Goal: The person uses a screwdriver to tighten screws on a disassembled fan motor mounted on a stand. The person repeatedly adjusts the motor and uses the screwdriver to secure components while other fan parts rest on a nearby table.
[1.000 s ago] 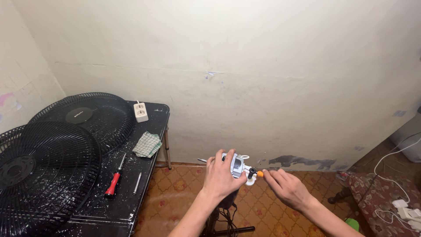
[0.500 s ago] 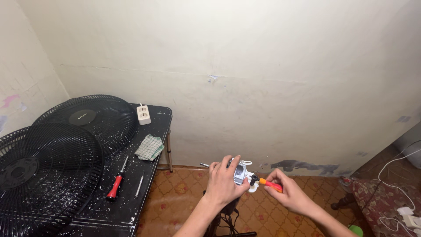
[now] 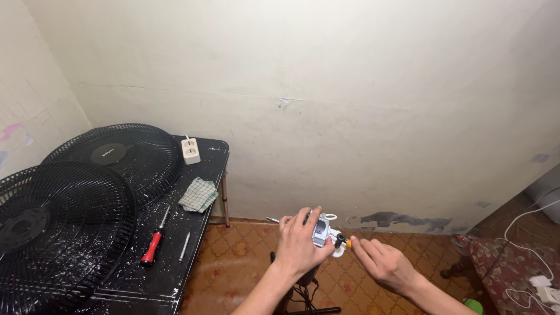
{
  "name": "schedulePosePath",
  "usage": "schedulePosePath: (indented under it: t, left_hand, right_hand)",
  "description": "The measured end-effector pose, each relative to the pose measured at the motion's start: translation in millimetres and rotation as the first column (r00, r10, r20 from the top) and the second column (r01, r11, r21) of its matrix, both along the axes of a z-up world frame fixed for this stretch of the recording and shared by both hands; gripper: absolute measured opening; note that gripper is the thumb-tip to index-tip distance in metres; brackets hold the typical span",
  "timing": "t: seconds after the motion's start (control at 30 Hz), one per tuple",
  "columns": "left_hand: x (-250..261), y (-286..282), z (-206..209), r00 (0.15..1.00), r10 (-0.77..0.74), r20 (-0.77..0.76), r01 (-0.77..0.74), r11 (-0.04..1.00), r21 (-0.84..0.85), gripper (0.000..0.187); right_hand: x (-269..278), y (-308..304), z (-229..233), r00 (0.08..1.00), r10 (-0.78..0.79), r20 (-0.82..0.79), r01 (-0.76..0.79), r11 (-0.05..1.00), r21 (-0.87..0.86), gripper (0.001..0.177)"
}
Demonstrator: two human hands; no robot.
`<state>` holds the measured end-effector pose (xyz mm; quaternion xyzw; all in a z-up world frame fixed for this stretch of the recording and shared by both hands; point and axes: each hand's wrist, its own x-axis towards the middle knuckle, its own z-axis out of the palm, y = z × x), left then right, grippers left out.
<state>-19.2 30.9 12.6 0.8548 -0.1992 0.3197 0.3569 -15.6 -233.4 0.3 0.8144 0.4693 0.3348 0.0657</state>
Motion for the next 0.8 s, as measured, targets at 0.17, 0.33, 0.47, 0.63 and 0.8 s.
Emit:
schedulePosePath:
  t: [0.17, 0.33, 0.47, 0.63, 0.8]
  left_hand:
    - [1.2, 1.5, -0.6, 1.000, -0.017, 0.008, 0.017, 1.000, -0.009, 0.068]
    - [1.1, 2.8, 1.0, 1.000, -0.018, -0.002, 0.018, 1.000, -0.001, 0.067]
    - [1.9, 1.8, 0.3, 1.000, -0.005, 0.002, 0.005, 1.000, -0.003, 0.067]
    - [2.9, -2.4, -3.3, 1.000, 0.006, 0.024, -0.006, 1.000, -0.010, 0.067]
    - [6.8, -2.9, -5.9, 0.999, 0.012, 0.044, -0.011, 1.000, -0.028, 0.066]
  right_hand:
    - [24.0, 3.3, -9.1, 0.344, 0.269, -0.900, 0.550, 0.719, 0.425, 0.021]
    - [28.7, 4.9, -4.4, 0.189, 0.359, -0.914, 0.671, 0.632, 0.388, 0.019]
    - [2.3, 17.2, -7.6, 0.728, 0.181, -0.661, 0.335, 0.747, 0.574, 0.027]
    - [-9.9, 21.2, -9.7, 0.868, 0.077, -0.491, 0.286, 0.730, 0.621, 0.047]
    - [-1.9, 16.2, -24.0, 0.739, 0.569, -0.361, 0.201, 0.325, 0.924, 0.046]
